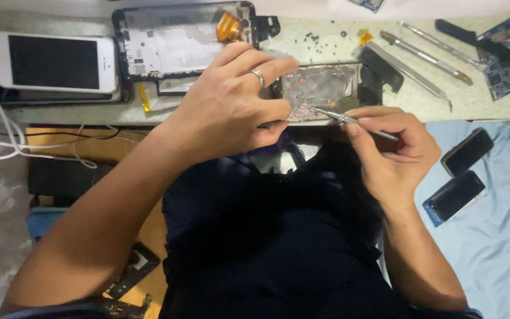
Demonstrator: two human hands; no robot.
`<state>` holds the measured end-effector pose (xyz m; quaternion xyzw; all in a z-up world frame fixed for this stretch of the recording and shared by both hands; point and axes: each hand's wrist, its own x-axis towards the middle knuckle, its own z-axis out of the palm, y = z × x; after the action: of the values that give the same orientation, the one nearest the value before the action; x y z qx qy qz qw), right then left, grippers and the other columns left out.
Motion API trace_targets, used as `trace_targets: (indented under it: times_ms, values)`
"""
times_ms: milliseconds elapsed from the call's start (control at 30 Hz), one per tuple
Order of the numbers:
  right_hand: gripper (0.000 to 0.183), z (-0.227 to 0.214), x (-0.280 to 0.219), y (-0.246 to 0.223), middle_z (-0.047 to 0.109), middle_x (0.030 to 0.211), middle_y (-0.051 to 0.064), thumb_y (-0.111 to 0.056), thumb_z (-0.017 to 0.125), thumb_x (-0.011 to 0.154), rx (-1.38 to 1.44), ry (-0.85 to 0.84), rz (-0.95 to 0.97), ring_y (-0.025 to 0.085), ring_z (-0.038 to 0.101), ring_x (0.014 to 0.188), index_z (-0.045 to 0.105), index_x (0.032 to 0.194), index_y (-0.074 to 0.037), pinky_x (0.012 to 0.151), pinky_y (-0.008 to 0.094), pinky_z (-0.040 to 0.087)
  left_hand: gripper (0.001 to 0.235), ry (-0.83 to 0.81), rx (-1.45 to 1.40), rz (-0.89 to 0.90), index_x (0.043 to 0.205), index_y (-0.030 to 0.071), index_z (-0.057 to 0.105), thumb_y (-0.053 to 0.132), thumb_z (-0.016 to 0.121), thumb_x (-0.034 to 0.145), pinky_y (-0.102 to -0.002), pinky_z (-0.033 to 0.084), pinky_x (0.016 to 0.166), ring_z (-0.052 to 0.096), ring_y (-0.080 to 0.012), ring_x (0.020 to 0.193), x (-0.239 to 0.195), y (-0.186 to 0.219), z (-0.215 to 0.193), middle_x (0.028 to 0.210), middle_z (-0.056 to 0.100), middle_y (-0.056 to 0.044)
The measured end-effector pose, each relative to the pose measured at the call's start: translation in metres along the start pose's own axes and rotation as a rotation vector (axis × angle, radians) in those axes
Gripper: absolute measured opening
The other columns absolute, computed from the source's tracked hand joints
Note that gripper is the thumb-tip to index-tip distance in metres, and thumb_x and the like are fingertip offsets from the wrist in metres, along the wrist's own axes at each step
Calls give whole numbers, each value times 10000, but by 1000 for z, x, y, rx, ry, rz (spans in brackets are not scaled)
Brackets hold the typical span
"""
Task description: The person scrapes adhesive residue from the back of a smartphone using a metal tool, then uses tweezers to peel off copper shielding and other internal components. The person continues to remove small parts and clean the interior of the phone.
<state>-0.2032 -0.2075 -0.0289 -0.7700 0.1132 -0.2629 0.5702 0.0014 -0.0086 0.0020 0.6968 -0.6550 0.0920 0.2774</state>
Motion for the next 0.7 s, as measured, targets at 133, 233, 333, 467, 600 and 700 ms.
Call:
trace_targets:
  times_ms: [133, 233, 333, 467, 600, 700]
  values:
    - [136, 6, 1, -13, 735, 1111, 182, 117, 737, 1055, -127, -24, -71, 133, 716, 943, 626, 1080, 43, 764, 197, 560, 139, -13, -20, -9, 798, 139, 712, 188, 830, 852, -405, 445, 1079, 612, -266, 1246, -2, -1, 1, 1355, 673, -130]
    - [112, 5, 10, -28, 734, 1104, 178, 107, 738, 1023, -197, -55, -92, 120, 683, 890, 639, 1015, 53, 742, 202, 547, 140, -7, -28, 3, 798, 140, 721, 193, 834, 863, -403, 442, 1072, 611, -264, 1239, 0, -3, 2, 1355, 673, -130]
    - [81, -1, 24, -40, 742, 1077, 172, 95, 734, 976, -227, -121, -11, 90, 630, 784, 661, 982, 59, 674, 194, 498, 146, -10, -24, 4, 792, 141, 724, 195, 837, 869, -402, 440, 1078, 610, -265, 1237, -3, -1, 1, 1356, 672, -129]
    - [114, -5, 36, -51, 750, 1089, 145, 80, 764, 1038, -343, -250, -183, 96, 694, 842, 671, 980, 52, 715, 188, 525, 146, 8, -24, 6, 806, 134, 722, 197, 842, 862, -407, 438, 1088, 608, -273, 1242, -4, -2, -1, 1357, 667, -128]
    - [71, -3, 52, -58, 730, 1031, 117, 63, 721, 935, -241, -243, 30, 106, 693, 864, 668, 936, 15, 660, 199, 519, 124, 21, -65, 14, 875, 145, 737, 195, 850, 858, -410, 435, 1078, 604, -284, 1238, -6, -2, 1, 1357, 665, -127]
    - [97, -1, 53, -66, 746, 1045, 126, 84, 760, 987, -436, -336, -236, 136, 727, 847, 681, 975, 29, 646, 217, 547, 155, 24, -80, 3, 844, 119, 721, 184, 860, 865, -409, 437, 1086, 599, -285, 1267, -8, -3, 1, 1378, 660, -130]
